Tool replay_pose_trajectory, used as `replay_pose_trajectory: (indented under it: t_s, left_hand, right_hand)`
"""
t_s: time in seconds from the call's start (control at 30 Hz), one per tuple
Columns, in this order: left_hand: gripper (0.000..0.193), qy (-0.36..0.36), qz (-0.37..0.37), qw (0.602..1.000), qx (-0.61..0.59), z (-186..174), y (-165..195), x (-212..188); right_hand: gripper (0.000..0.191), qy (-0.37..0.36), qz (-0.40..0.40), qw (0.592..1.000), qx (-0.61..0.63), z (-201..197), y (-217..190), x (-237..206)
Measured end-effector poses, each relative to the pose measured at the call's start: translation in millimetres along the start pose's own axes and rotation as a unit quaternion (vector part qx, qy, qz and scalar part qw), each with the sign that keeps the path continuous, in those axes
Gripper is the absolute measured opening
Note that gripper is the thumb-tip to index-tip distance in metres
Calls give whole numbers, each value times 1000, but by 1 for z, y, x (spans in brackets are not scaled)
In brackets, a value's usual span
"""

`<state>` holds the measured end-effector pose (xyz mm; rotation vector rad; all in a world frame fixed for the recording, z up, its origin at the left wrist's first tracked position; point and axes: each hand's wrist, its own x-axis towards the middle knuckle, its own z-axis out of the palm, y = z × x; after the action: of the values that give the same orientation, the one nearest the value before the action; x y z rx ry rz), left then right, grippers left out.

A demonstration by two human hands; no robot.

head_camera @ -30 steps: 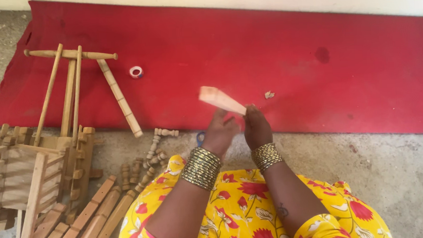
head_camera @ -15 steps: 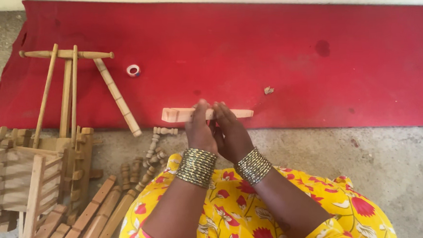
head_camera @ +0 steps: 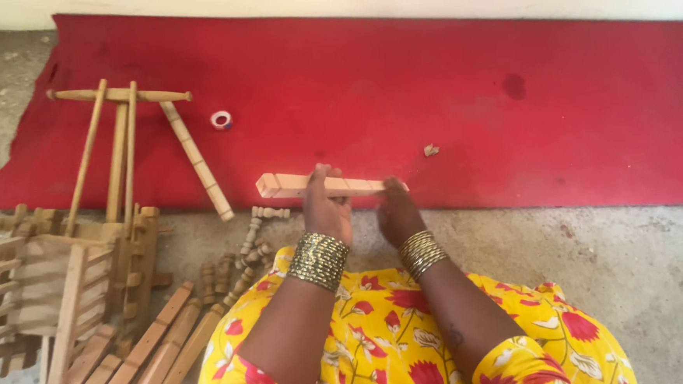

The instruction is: The person sits on the floor and wraps tape around long wooden bars, rotating each bar by hand to wind the tape along its length. Finished bars are set on a pile beside them, and another person's hands take a stack of the taped parts partway through.

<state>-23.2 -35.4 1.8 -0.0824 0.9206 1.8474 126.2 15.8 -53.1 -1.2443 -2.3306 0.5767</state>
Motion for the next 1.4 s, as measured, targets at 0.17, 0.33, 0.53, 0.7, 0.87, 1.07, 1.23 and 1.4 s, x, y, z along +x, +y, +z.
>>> replay_pose_trajectory:
  t_s: [0.17, 0.33, 0.53, 0.7, 0.87, 1.07, 1.23, 1.4]
  left_hand:
    - [51, 19, -117, 993, 14, 0, 4, -20]
    - [56, -16, -35, 997, -71, -13, -7, -38]
    - [53, -114, -25, 985, -124, -16, -23, -52]
    - [55, -123, -3, 986, -116, -2, -23, -65]
    - [60, -91, -2, 980, -177, 10, -17, -86]
    - [63, -75, -7, 979, -190, 15, -22, -93]
    - [58, -80, 7, 981, -179, -3, -35, -79]
    - [53, -80, -39, 979, -181, -18, -41, -64]
  right_hand:
    - [51, 12, -131, 990, -49, -1, -50, -11]
    - [59, -7, -42, 995, -88, -33, -37, -5]
    - [71, 27, -42, 987, -152, -62, -24, -6]
    - [67, -2, -148, 986, -70, -65, -65, -23]
    - [64, -38, -66, 994, -83, -94, -63, -17]
    - [78, -2, -76, 994, -77, -108, -52, -23]
    - [74, 0, -237, 970, -60, -82, -75, -42]
    - [62, -64, -46, 994, -79, -80, -43, -24]
